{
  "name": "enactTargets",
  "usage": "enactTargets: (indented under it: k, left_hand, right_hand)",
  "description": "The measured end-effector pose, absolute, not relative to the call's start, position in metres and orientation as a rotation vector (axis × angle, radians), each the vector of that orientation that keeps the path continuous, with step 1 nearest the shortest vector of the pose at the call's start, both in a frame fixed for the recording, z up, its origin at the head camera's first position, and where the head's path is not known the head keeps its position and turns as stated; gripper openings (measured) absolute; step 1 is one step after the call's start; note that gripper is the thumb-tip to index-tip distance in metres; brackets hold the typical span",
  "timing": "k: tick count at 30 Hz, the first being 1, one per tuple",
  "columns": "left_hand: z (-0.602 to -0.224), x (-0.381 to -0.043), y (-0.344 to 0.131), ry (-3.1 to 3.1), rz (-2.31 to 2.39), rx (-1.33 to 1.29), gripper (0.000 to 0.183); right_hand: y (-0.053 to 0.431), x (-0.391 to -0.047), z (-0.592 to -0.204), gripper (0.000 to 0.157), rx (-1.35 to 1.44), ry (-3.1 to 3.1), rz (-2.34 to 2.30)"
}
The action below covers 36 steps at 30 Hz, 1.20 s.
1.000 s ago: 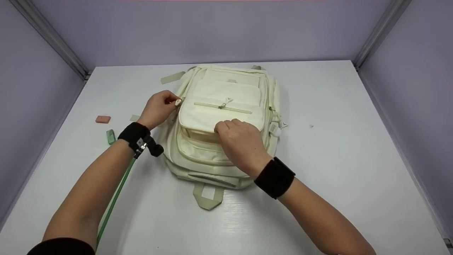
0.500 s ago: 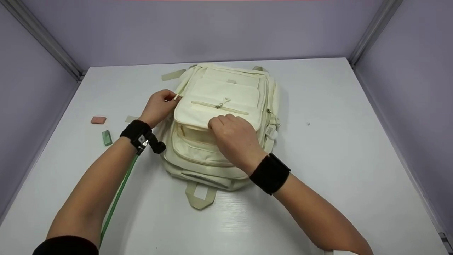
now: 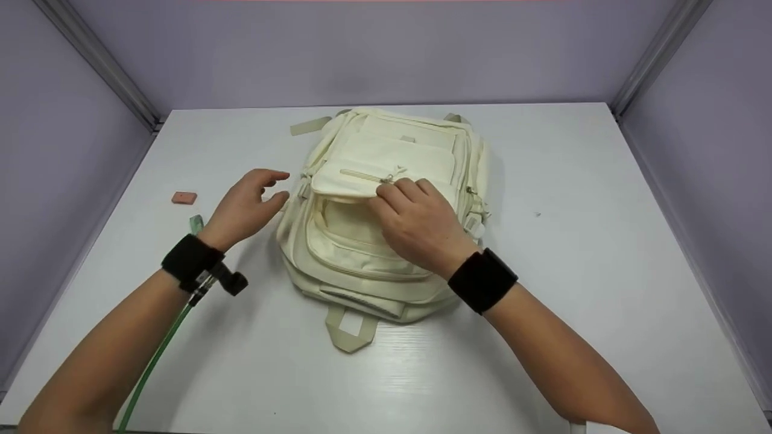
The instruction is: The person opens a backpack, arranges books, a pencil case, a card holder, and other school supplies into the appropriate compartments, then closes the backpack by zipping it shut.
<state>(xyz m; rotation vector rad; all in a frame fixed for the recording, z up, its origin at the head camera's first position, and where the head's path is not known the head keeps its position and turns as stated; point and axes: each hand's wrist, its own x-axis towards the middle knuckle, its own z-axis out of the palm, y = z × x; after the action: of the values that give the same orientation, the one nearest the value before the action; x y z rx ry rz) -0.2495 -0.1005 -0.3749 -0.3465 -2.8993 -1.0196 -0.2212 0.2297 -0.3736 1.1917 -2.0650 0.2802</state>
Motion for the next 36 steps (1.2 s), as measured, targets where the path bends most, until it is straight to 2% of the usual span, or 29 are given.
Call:
enactTargets:
  k: [5, 6, 9, 13, 17, 25, 28, 31, 36]
  left_hand:
    - [-0.379, -0.197, -0.101, -2.953, -0.918, -0.488, 0.047]
    - [-0.383, -0.187, -0.096, -2.967, -0.891, -0.553, 0.05]
    - [-0.396, -0.168, -0.079, -2.953, -0.723, -0.862, 0.063]
    - [-0.416, -0.169, -0.06, -2.777, -0.375, -1.149, 0.072]
    - [-0.428, -0.179, -0.059, -2.69, -0.221, -1.15, 0.069]
    - [-0.424, -0.199, -0.076, -2.785, -0.297, -1.194, 0.061]
    - [-0.417, -0.205, -0.088, -2.866, -0.447, -1.093, 0.064]
    - [-0.408, -0.213, -0.109, -2.915, -0.583, -0.791, 0.061]
    - [-0.398, -0.241, -0.159, -2.924, -0.47, -0.287, 0.037]
  right_hand:
    - [0.273, -0.216, -0.388, 0.065, 1.155, -2.213, 0.387]
    - [0.282, -0.215, -0.391, 0.068, 1.128, -2.228, 0.423]
    - [0.3, -0.212, -0.396, 0.061, 1.039, -2.228, 0.499]
    - [0.302, -0.211, -0.4, 0.047, 0.974, -2.213, 0.506]
    - [0.294, -0.208, -0.4, 0.043, 0.967, -2.21, 0.485]
    - [0.283, -0.204, -0.386, 0.031, 0.903, -2.179, 0.494]
    - [0.283, -0.205, -0.382, 0.031, 0.879, -2.194, 0.493]
    - [0.283, -0.208, -0.379, 0.031, 0.869, -2.207, 0.49]
    - [0.284, -0.211, -0.376, 0.03, 0.857, -2.214, 0.486]
